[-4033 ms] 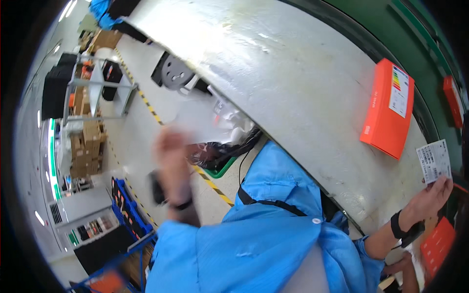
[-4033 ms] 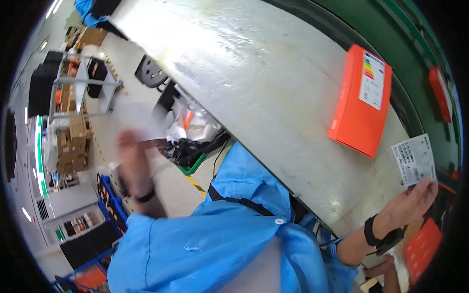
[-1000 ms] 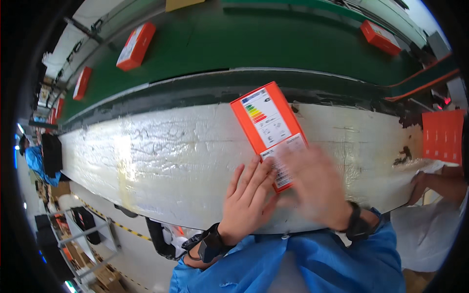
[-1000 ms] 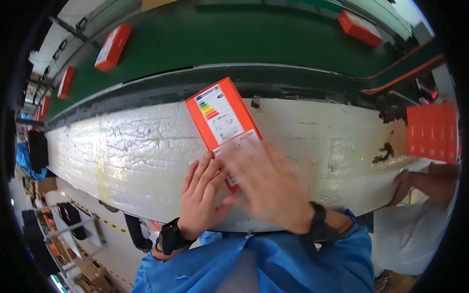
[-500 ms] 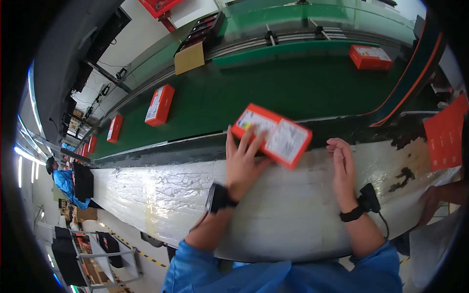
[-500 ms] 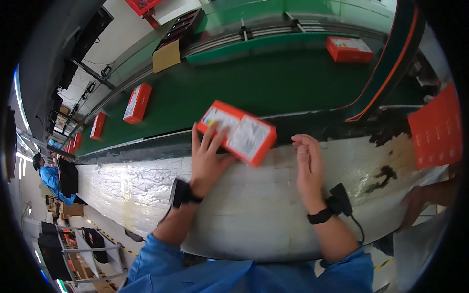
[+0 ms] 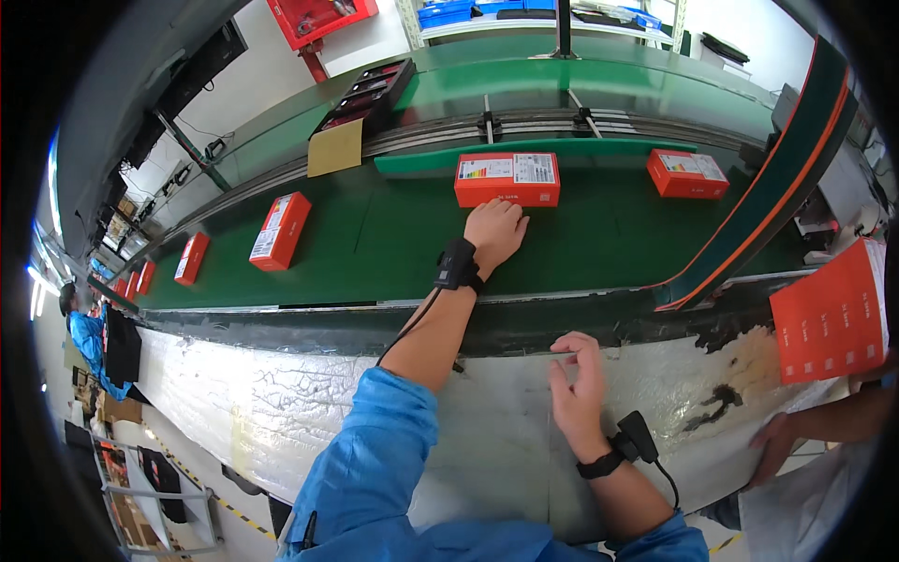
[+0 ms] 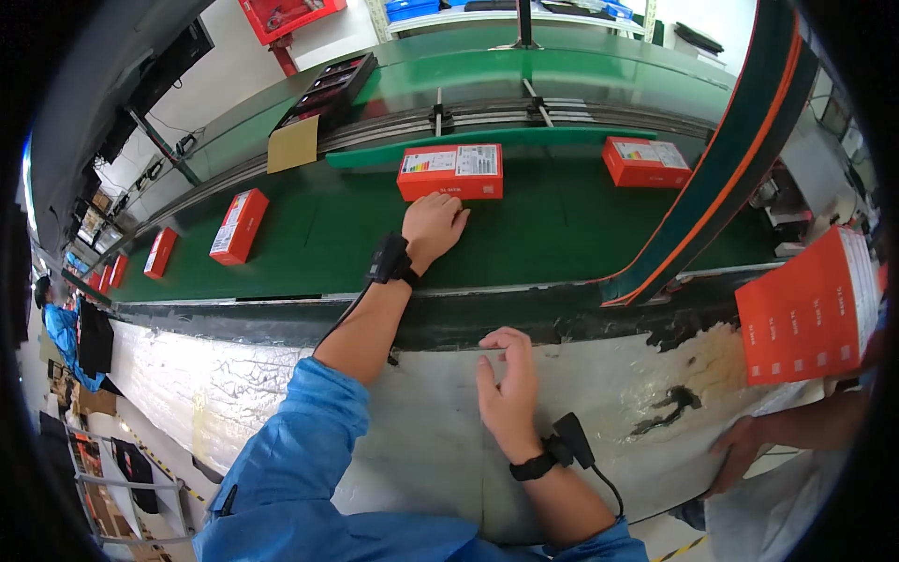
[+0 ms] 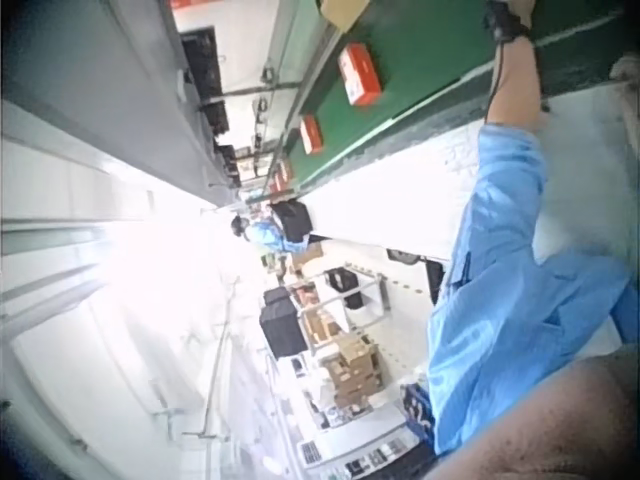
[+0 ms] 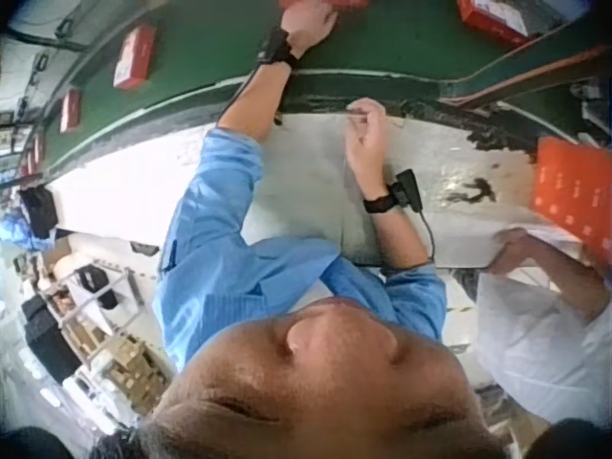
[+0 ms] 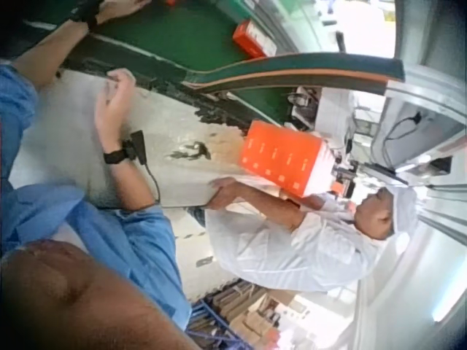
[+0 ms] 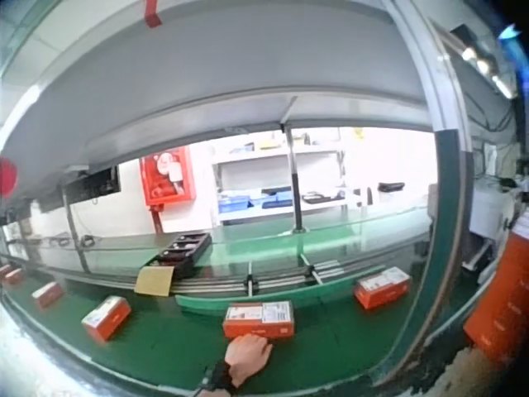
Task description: Applying labels to phone boxes and moving them along a conveyor belt.
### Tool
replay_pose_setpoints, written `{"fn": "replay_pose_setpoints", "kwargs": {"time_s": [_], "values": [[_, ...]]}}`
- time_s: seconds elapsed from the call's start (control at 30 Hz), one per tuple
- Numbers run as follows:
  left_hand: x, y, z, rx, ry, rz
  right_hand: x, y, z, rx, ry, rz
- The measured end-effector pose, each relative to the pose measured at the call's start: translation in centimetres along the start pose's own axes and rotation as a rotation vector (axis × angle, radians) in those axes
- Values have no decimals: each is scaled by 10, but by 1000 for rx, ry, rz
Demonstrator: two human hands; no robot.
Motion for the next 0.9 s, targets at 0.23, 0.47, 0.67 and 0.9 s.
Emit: {"fn": "replay_pose_setpoints", "kwargs": {"time_s": [0.23,0.47,0.67,0.9], "values": [[6,-10,6,108,-60,98,3,6,5,44,-6,-100],[78,-115,-158,-348,-434,478,4,-3,5,52,68,-64],[219,-132,-320,-259,-1059,381,0,13,11,12,57,-77],[206,-145,-263,-77,-1091,265,2,19,21,163,50,-83]]}}
Point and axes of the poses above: each hand's wrist, its own x-axis away from the middle knuckle, its own y-axis out of the palm, z = x × y, the point moved 1 cm from there along -x, towards the middle knuckle, and after that the axes turned 11 degrees about -x, right-handed, at the moved point
